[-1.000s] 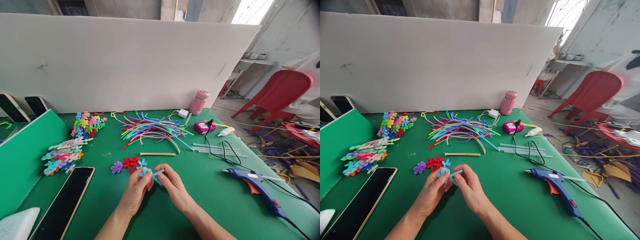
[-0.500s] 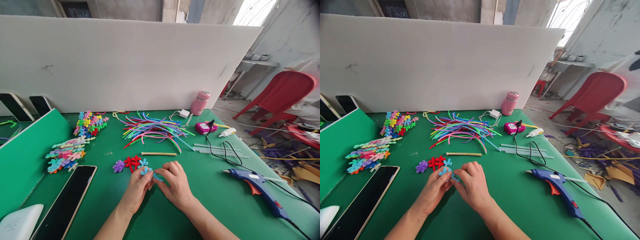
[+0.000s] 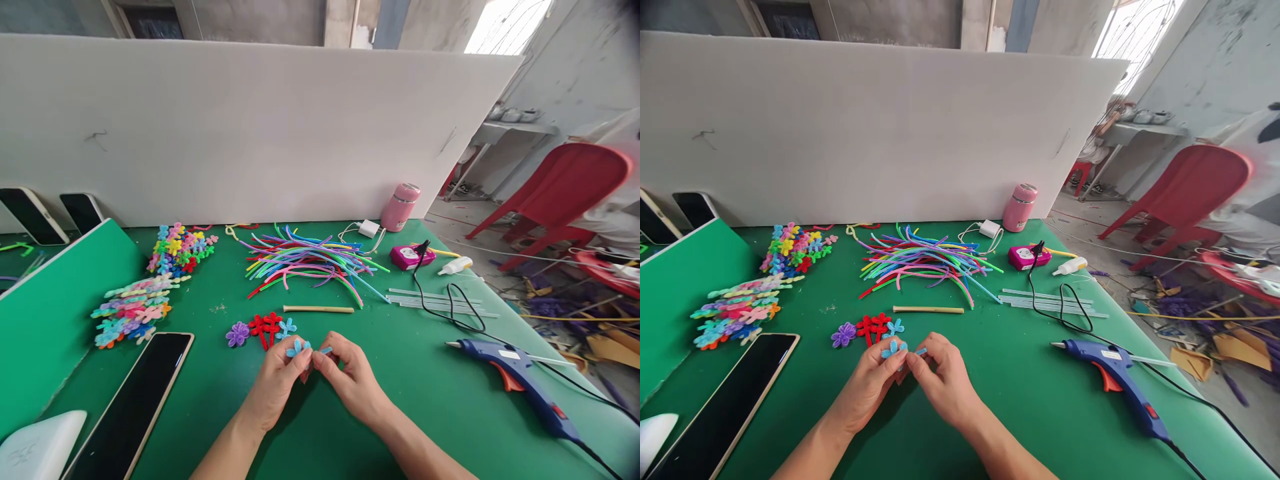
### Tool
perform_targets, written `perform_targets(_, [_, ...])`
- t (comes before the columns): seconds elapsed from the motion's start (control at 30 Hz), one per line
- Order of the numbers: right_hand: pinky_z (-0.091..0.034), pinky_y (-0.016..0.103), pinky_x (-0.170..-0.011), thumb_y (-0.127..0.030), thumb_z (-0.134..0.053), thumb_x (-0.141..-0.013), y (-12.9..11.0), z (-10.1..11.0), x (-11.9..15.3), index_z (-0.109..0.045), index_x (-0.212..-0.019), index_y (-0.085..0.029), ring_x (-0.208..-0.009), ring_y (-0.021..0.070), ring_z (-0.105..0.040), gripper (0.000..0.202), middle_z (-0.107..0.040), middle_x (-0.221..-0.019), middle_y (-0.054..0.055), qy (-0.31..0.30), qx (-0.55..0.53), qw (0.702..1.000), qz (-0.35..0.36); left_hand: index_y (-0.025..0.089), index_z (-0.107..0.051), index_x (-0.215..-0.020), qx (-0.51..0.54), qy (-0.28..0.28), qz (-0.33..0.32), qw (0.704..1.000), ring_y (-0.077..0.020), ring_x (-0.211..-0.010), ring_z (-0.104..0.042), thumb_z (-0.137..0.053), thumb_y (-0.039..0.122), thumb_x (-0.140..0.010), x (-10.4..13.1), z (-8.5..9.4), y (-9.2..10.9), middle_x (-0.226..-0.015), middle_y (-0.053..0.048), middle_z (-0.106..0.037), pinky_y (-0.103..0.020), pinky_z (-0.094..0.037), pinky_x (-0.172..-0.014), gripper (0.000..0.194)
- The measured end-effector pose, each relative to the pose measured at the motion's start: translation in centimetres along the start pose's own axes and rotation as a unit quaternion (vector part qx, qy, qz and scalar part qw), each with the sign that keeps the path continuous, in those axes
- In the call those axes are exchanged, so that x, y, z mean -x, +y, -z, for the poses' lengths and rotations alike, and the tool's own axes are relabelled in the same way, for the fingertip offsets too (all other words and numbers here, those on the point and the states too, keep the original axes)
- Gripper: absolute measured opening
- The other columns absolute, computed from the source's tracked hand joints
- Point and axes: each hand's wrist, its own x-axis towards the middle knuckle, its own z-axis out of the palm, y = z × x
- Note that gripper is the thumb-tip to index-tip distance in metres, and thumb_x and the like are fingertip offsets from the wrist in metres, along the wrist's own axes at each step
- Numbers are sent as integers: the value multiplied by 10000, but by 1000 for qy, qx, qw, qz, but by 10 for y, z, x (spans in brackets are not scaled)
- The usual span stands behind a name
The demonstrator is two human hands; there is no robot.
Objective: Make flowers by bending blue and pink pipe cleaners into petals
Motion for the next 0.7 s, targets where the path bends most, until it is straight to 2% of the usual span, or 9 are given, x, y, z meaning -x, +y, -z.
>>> perform_targets(0.07, [-294, 229, -519, -352, -473, -767, -2, -2, -1, -473, -554, -164, -536, 100, -377, 284, -417, -547, -23, -14, -127, 989, -73, 173, -428, -598, -38, -8, -15, 999, -95, -570, -333, -506, 318, -779, 1, 0, 1, -566, 49, -358, -225, -299, -551, 245])
perform_targets(0.2, [-249, 204, -487, -317, -548, -667, -6, -7, -3, -446, -501, -158, -514, 80, -364, 252, -407, -498, -36, -9, -318, 923, -217, 174, -442, -611, -101, -22, -40, 994, -100, -573, -334, -473, 332, -799, 2, 0, 6, -580, 41, -368, -232, -282, -542, 247])
perform_targets(0.27, [-208, 190, -456, -284, -575, -626, -7, -8, -3, -446, -493, -152, -487, 64, -328, 228, -407, -496, -42, -1, -381, 886, -263, 175, -432, -593, -115, -24, -50, 992, -96, -558, -315, -474, 332, -798, 2, 1, 7, -570, 44, -353, -232, -269, -528, 262])
perform_targets(0.33, [-185, 183, -443, -268, -589, -609, -6, -9, -2, -452, -502, -149, -470, 54, -303, 211, -410, -497, -46, -2, -417, 864, -281, 174, -431, -582, -115, -22, -52, 992, -93, -548, -309, -484, 329, -792, 2, 1, 7, -562, 47, -348, -229, -265, -520, 266])
perform_targets(0.43, [-191, 183, -449, -288, -602, -625, -2, -10, -1, -468, -519, -147, -496, 61, -348, 222, -439, -516, -36, -3, -399, 877, -267, 171, -463, -600, -84, -18, -39, 996, -95, -554, -344, -509, 319, -777, 1, 2, 4, -570, 40, -395, -227, -288, -531, 235])
perform_targets(0.5, [-205, 188, -461, -332, -599, -652, 0, -10, -1, -477, -531, -147, -520, 68, -373, 252, -460, -535, -28, -5, -364, 898, -249, 168, -484, -614, -50, -10, -25, 998, -98, -567, -373, -531, 310, -762, 0, 3, 2, -587, 32, -430, -228, -312, -547, 210])
perform_targets(0.63, [-238, 205, -479, -420, -549, -710, 2, -8, -1, -485, -541, -150, -499, 73, -329, 325, -439, -512, -30, -19, -273, 939, -210, 162, -512, -631, -7, 10, -7, 1000, -98, -584, -398, -554, 295, -750, -3, 3, -2, -592, 28, -454, -223, -330, -559, 183])
perform_targets(0.7, [-265, 212, -485, -434, -492, -756, 3, -6, -1, -524, -614, -149, -503, 81, -334, 320, -428, -526, -29, -14, -216, 961, -172, 160, -513, -627, 19, 24, -3, 1000, -91, -572, -392, -569, 284, -740, -4, 4, -2, -580, 36, -444, -217, -327, -550, 177])
